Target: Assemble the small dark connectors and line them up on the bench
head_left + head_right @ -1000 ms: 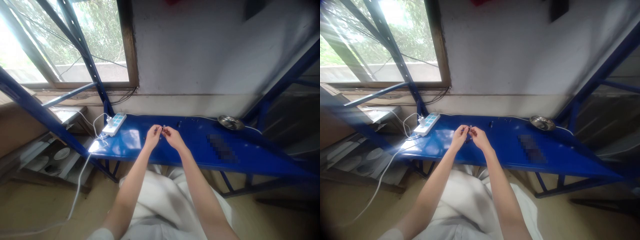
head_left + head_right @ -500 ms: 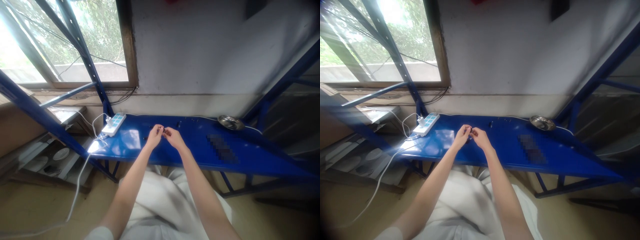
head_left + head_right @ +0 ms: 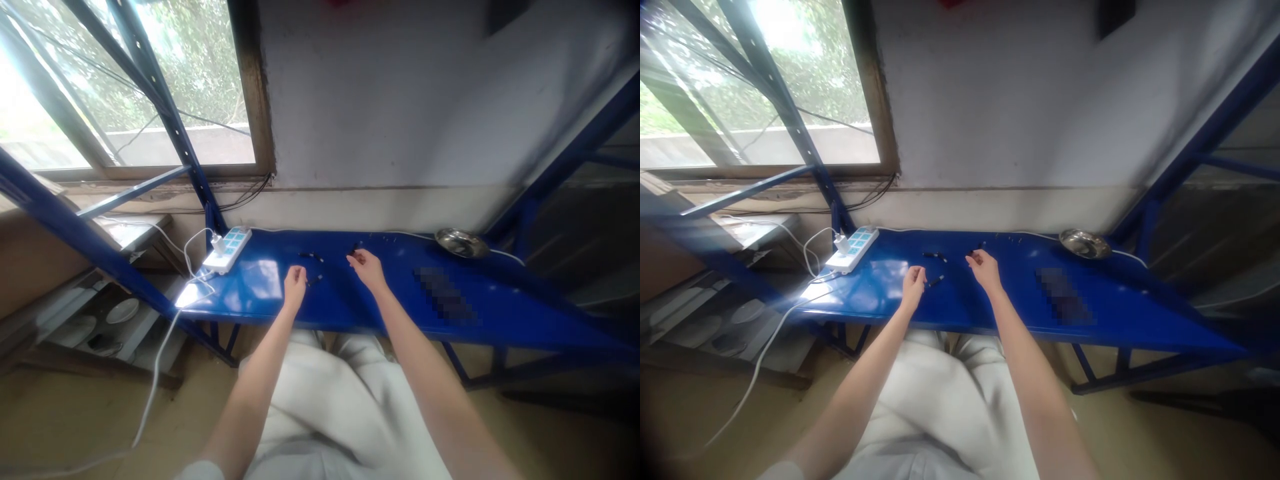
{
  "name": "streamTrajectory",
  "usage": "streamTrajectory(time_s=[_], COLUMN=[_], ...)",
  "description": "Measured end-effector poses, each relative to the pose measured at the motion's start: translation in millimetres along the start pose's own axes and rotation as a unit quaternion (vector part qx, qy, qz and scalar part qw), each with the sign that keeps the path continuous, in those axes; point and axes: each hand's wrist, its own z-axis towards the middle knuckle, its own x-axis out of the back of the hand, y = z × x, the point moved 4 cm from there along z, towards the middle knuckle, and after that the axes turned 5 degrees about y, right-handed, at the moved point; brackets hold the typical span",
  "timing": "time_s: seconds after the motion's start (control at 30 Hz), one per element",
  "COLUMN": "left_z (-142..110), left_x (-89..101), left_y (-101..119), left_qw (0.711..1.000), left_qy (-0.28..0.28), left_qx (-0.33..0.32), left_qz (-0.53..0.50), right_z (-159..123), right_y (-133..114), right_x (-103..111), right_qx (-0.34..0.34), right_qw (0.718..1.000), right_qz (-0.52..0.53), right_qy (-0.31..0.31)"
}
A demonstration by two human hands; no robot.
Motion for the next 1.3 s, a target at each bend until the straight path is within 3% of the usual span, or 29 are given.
streamTrajectory(time_s=[0.2,0.37,0.83,1.3], left_z=[-3.7,-6.1,-5.6,-4.3], left_x=[0.7,2.0,1.3,0.2], left_y=[-6.8,-5.0,-8.0,-11.3], left_qw=[1.0,0.999,0.999,0.999], left_qy=[-0.001,-0.001,-0.003,-0.001], left_qx=[-0.014,-0.029,-0.026,-0.021], left_qz=[0.024,0.045,0.043,0.041], right_z=[10.8,20.7,58.8,62.7], right_y=[47.3,67.3,91.8,86.1], right_x=[9.9,6.7,-14.6,-20.8], right_qx=[-0.046,-0.067,-0.086,-0.133], right_qw=[0.997,0.994,0.973,0.95], right_qz=[-0.058,-0.085,-0.213,-0.282], right_qy=[0.018,0.025,0.011,-0.004])
